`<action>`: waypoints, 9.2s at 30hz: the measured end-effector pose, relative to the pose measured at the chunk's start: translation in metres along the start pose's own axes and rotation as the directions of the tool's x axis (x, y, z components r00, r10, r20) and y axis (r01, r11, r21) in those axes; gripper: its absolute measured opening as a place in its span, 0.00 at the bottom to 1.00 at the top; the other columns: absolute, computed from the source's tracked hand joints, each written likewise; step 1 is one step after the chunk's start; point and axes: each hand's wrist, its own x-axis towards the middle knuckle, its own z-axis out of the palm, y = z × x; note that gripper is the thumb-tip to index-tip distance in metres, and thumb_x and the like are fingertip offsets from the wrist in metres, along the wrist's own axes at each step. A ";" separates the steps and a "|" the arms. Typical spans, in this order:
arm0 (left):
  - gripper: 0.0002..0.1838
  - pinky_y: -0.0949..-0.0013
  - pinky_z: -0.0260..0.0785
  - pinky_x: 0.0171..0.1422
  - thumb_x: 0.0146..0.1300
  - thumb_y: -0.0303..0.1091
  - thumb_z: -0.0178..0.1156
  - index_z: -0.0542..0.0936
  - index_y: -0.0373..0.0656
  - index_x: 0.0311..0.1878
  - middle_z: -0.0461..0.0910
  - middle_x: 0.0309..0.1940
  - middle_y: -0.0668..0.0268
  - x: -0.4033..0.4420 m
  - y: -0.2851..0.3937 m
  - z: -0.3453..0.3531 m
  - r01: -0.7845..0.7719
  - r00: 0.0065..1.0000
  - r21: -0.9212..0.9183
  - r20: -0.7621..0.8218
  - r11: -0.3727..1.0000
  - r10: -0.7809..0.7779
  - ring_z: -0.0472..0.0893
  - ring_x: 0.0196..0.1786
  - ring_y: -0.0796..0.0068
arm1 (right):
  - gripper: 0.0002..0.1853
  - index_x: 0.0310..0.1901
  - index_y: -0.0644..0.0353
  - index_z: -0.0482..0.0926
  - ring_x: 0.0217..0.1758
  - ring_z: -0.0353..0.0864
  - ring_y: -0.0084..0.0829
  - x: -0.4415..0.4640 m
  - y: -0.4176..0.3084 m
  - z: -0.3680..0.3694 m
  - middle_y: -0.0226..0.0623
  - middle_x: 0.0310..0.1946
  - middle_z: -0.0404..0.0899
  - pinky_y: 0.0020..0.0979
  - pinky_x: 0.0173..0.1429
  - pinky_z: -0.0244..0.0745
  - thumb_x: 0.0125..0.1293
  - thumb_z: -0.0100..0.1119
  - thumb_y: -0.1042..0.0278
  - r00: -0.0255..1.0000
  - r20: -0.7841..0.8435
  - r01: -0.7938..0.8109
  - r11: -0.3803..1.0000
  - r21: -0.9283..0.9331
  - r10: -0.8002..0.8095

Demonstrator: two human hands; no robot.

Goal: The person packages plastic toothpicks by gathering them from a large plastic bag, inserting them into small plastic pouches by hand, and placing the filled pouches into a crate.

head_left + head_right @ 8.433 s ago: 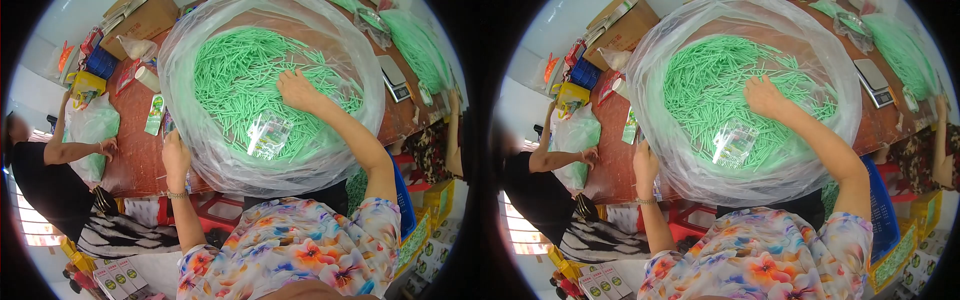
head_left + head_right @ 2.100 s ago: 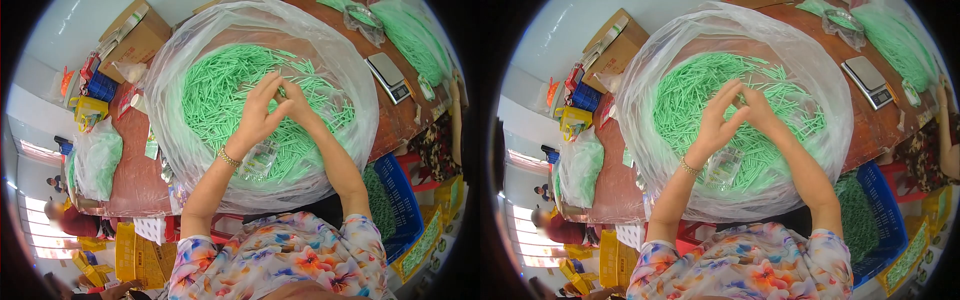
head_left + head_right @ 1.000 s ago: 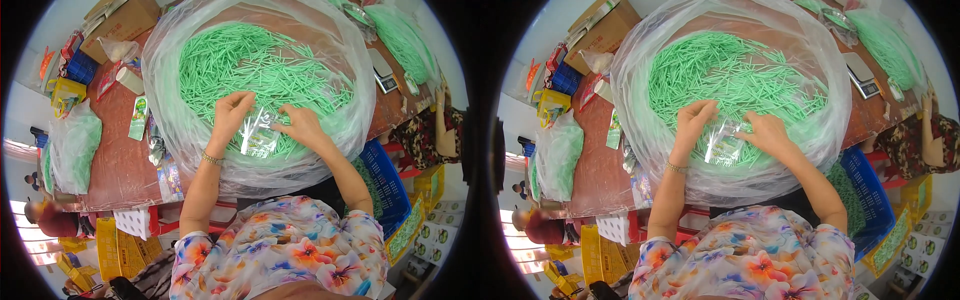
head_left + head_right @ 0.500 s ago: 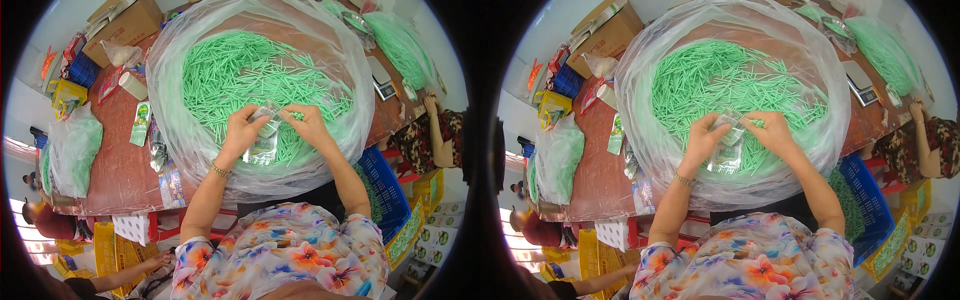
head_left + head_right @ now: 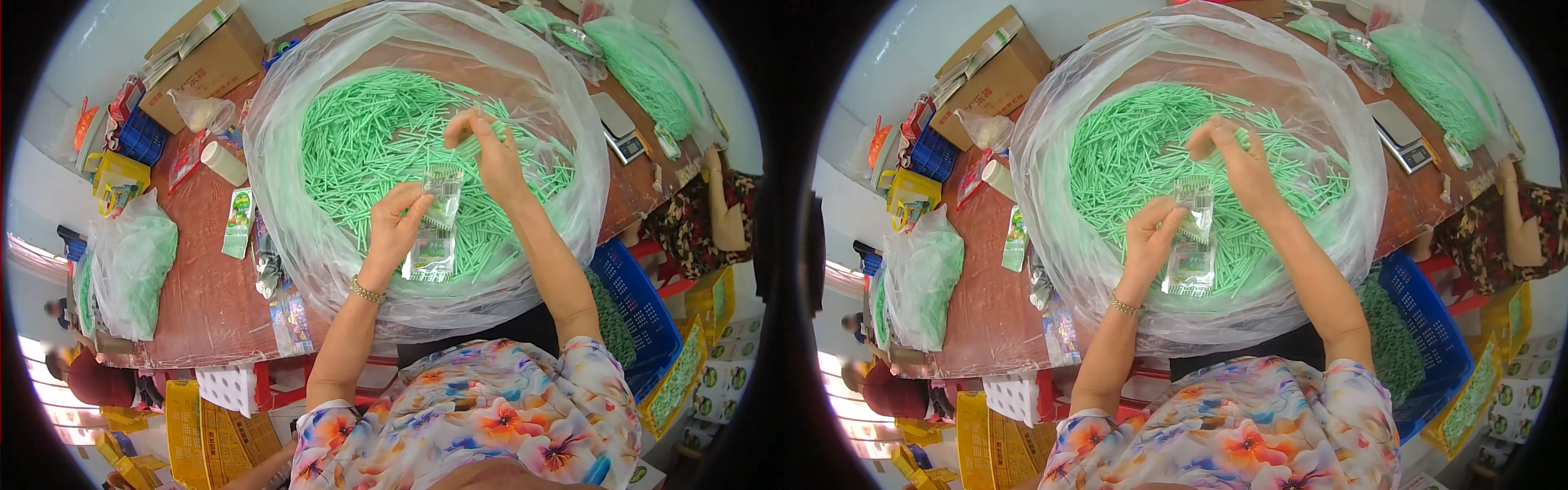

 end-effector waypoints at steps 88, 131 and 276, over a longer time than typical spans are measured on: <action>0.08 0.56 0.70 0.47 0.57 0.25 0.63 0.84 0.38 0.40 0.83 0.35 0.56 0.005 -0.027 -0.019 -0.101 0.984 0.611 -0.055 0.785 0.170 0.78 0.40 0.53 | 0.07 0.37 0.61 0.81 0.38 0.80 0.43 0.050 0.048 -0.025 0.40 0.34 0.79 0.40 0.42 0.74 0.61 0.61 0.68 0.858 0.496 0.498 0.459 -0.736 -0.136; 0.17 0.57 0.71 0.54 0.61 0.25 0.62 0.79 0.35 0.53 0.81 0.45 0.52 0.012 -0.021 -0.022 -0.076 0.972 0.533 -0.150 0.843 0.183 0.78 0.48 0.50 | 0.04 0.36 0.58 0.75 0.44 0.79 0.42 0.107 0.095 -0.008 0.41 0.35 0.80 0.45 0.48 0.65 0.60 0.51 0.74 0.837 0.542 0.547 0.085 -0.833 -0.071; 0.08 0.81 0.56 0.23 0.67 0.32 0.65 0.79 0.38 0.36 0.70 0.20 0.80 -0.029 0.021 0.015 0.315 0.927 -0.169 -0.154 0.934 -0.341 0.64 0.22 0.93 | 0.10 0.38 0.63 0.85 0.25 0.74 0.27 -0.053 0.009 -0.025 0.34 0.25 0.82 0.30 0.32 0.69 0.64 0.66 0.63 0.934 0.261 -0.098 0.876 -0.472 0.245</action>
